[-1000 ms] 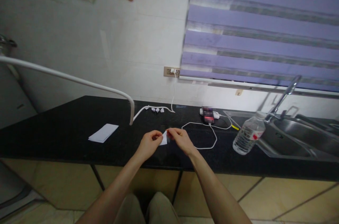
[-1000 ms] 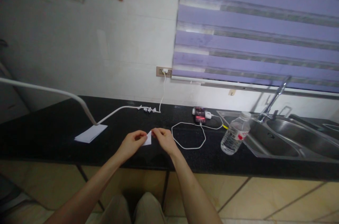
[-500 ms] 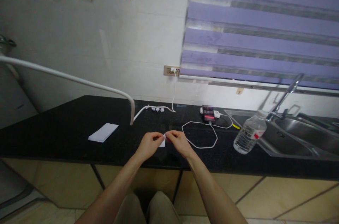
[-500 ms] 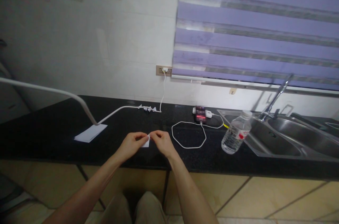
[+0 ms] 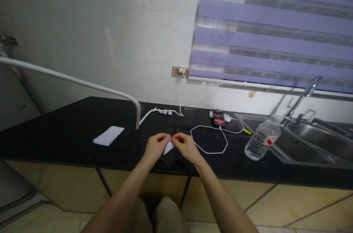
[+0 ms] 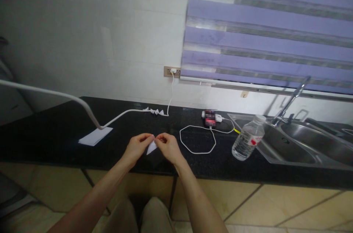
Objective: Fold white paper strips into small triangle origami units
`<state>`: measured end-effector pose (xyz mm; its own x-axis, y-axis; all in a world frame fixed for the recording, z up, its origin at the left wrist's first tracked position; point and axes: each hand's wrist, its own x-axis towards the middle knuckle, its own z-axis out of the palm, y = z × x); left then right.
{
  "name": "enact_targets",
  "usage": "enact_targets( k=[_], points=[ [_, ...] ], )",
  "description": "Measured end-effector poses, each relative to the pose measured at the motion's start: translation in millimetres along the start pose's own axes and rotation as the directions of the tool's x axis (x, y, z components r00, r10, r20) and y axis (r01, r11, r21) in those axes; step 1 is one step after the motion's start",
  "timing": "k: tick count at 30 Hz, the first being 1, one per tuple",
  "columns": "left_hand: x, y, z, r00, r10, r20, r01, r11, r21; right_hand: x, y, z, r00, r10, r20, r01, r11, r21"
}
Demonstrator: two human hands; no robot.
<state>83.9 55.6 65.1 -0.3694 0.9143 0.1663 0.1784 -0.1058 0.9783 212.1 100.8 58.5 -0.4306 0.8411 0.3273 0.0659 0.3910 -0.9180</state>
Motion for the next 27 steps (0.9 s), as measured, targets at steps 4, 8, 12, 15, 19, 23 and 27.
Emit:
enact_targets(
  k=[4,8,12,15,19,23,27],
  points=[
    [0,-1,-2.2,0.996,-0.064,0.069,0.071,0.992,-0.103,1,1,-3,0.999,0.017,-0.036,-0.017,1.0,-0.019],
    [-5,-5,-5.2,0.964,-0.148,0.219,0.193,0.96,-0.201,0,2,-4,0.996,0.033,-0.08,-0.031,0.999,0.021],
    [-7,-10,-7.8,0.924,-0.225,0.31,0.31,0.915,-0.259,0,0,-2,0.996,0.027,-0.086,-0.024,0.999,0.038],
    [-7,-9,-8.2,0.868,-0.257,0.425,0.408,0.857,-0.314,-1,-1,-2,0.996,0.017,-0.089,-0.015,1.0,0.023],
    [-8,-6,-6.6,0.863,-0.237,0.446,0.418,0.83,-0.369,-2,-5,-2,0.997,0.026,-0.075,-0.024,0.999,0.028],
    [-11,-4,-5.7,0.869,-0.227,0.44,0.415,0.819,-0.397,-2,-8,-2,0.997,0.04,-0.072,-0.038,0.999,0.026],
    [-11,-4,-6.4,0.876,-0.218,0.43,0.405,0.817,-0.411,-2,-9,-3,0.992,0.006,-0.125,-0.005,1.0,0.008]
  ],
)
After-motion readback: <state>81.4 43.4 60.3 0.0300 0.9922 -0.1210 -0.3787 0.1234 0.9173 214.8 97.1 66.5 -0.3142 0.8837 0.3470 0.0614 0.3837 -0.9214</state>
